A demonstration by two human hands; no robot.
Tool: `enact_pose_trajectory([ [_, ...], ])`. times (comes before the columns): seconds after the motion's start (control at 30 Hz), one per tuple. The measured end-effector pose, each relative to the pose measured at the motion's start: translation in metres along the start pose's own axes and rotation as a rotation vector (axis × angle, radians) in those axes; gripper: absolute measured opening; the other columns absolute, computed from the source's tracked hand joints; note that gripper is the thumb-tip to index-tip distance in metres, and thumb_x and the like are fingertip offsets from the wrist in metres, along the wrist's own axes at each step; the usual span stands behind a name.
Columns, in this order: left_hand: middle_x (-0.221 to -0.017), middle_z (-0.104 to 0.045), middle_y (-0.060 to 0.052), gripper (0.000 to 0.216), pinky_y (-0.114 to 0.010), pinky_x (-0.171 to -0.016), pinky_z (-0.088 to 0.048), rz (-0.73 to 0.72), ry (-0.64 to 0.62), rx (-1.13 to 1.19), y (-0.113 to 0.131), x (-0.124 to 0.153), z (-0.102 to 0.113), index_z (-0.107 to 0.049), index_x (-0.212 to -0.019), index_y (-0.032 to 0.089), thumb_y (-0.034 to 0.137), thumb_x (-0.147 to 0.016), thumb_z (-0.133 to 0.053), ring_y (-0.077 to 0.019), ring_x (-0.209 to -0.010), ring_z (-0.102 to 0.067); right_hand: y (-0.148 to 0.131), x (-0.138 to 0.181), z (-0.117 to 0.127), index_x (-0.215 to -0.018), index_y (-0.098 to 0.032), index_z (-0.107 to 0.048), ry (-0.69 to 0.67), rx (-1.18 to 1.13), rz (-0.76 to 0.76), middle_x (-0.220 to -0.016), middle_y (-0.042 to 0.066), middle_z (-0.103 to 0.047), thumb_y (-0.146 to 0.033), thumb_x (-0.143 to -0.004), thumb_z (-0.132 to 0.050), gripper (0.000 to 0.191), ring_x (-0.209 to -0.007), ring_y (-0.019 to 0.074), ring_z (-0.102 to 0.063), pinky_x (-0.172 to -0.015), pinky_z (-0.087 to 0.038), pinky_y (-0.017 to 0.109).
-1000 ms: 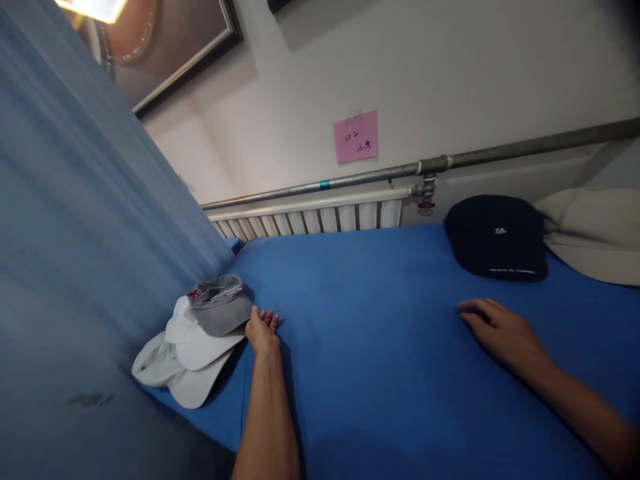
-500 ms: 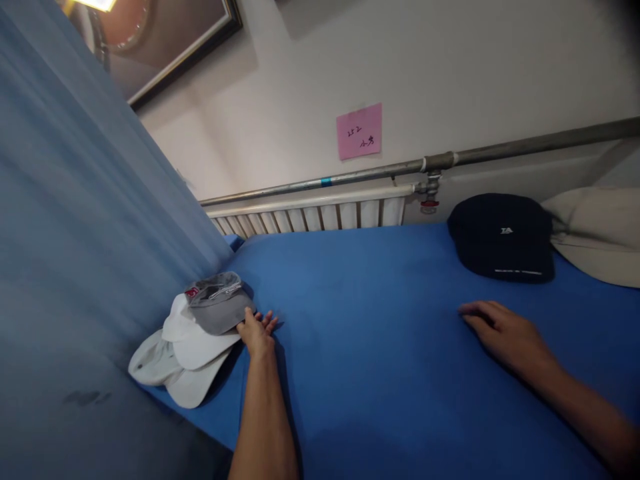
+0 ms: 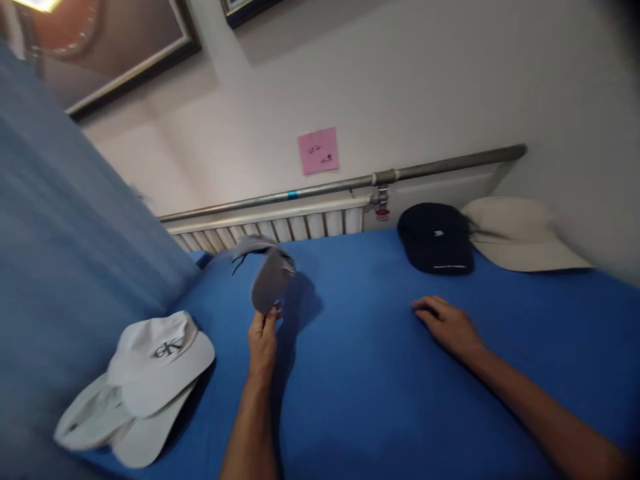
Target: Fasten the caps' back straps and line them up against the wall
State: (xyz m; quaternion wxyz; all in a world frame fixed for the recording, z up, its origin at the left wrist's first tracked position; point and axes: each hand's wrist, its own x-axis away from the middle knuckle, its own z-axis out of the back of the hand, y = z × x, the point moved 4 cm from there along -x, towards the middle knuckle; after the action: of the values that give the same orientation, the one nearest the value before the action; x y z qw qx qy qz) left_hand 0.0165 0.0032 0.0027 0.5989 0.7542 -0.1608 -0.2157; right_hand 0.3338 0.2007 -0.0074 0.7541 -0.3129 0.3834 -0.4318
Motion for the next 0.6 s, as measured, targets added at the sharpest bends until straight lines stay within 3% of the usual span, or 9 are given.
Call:
enact_pose_trajectory([
  [0.07, -0.091, -0.072, -0.008, 0.016, -0.036, -0.090, -0.051, 0.025, -0.222, -0.032, -0.003, 0.015, -0.023, -0.072, -0.085, 0.018, 0.016, -0.069, -0.073, -0.0214, -0.090, -0.068, 0.003, 0.004, 0.002, -0.071, -0.022, -0.063, 0.034, -0.167, -0.085, -0.077, 0.003, -0.067, -0.028, -0.064, -0.056, 0.011, -0.076, 0.0222, -0.061, -0.080, -0.048, 0.039],
  [0.13, -0.096, -0.072, -0.009, 0.013, -0.038, -0.099, -0.045, -0.045, -0.475, -0.131, -0.005, 0.026, -0.041, -0.073, -0.080, 0.021, 0.016, -0.068, -0.073, -0.0234, -0.100, -0.065, 0.006, 0.008, 0.003, -0.075, -0.022, -0.062, 0.051, -0.299, -0.151, -0.072, 0.002, -0.066, -0.025, -0.065, -0.056, 0.011, -0.073, 0.0208, -0.060, -0.076, -0.050, 0.037],
  [0.2, -0.102, -0.071, -0.010, 0.008, -0.042, -0.104, -0.040, -0.066, -0.606, -0.169, -0.009, 0.031, -0.050, -0.073, -0.072, 0.021, 0.015, -0.066, -0.073, -0.0252, -0.105, -0.063, 0.008, 0.009, 0.004, -0.075, -0.021, -0.061, 0.080, -0.305, -0.157, -0.078, 0.003, -0.068, -0.027, -0.070, -0.055, 0.010, -0.080, 0.0211, -0.061, -0.081, -0.049, 0.036],
  [0.33, -0.104, -0.070, -0.011, 0.004, -0.042, -0.107, -0.036, -0.080, -0.603, -0.219, -0.018, 0.026, -0.049, -0.073, -0.069, 0.021, 0.017, -0.069, -0.071, -0.0248, -0.104, -0.062, 0.016, 0.009, 0.000, -0.081, -0.020, -0.059, 0.105, -0.349, -0.180, -0.084, 0.004, -0.068, -0.029, -0.072, -0.056, 0.014, -0.082, 0.0206, -0.062, -0.083, -0.049, 0.037],
  [0.5, -0.104, -0.069, -0.010, 0.010, -0.040, -0.107, -0.037, -0.126, -0.567, -0.249, -0.023, 0.017, -0.041, -0.073, -0.069, 0.022, 0.013, -0.071, -0.067, -0.0238, -0.105, -0.061, 0.025, 0.007, -0.006, -0.085, -0.019, -0.058, 0.082, -0.413, -0.193, -0.079, 0.003, -0.066, -0.030, -0.074, -0.054, 0.016, -0.072, 0.0175, -0.061, -0.074, -0.051, 0.035],
  [0.6, -0.102, -0.070, -0.010, 0.012, -0.041, -0.107, -0.037, -0.107, -0.552, -0.247, -0.025, 0.014, -0.039, -0.072, -0.066, 0.022, 0.012, -0.069, -0.068, -0.0237, -0.104, -0.062, 0.028, 0.007, -0.006, -0.100, -0.020, -0.057, 0.081, -0.415, -0.186, -0.085, 0.003, -0.065, -0.025, -0.073, -0.053, 0.028, -0.069, 0.0158, -0.060, -0.070, -0.052, 0.033],
])
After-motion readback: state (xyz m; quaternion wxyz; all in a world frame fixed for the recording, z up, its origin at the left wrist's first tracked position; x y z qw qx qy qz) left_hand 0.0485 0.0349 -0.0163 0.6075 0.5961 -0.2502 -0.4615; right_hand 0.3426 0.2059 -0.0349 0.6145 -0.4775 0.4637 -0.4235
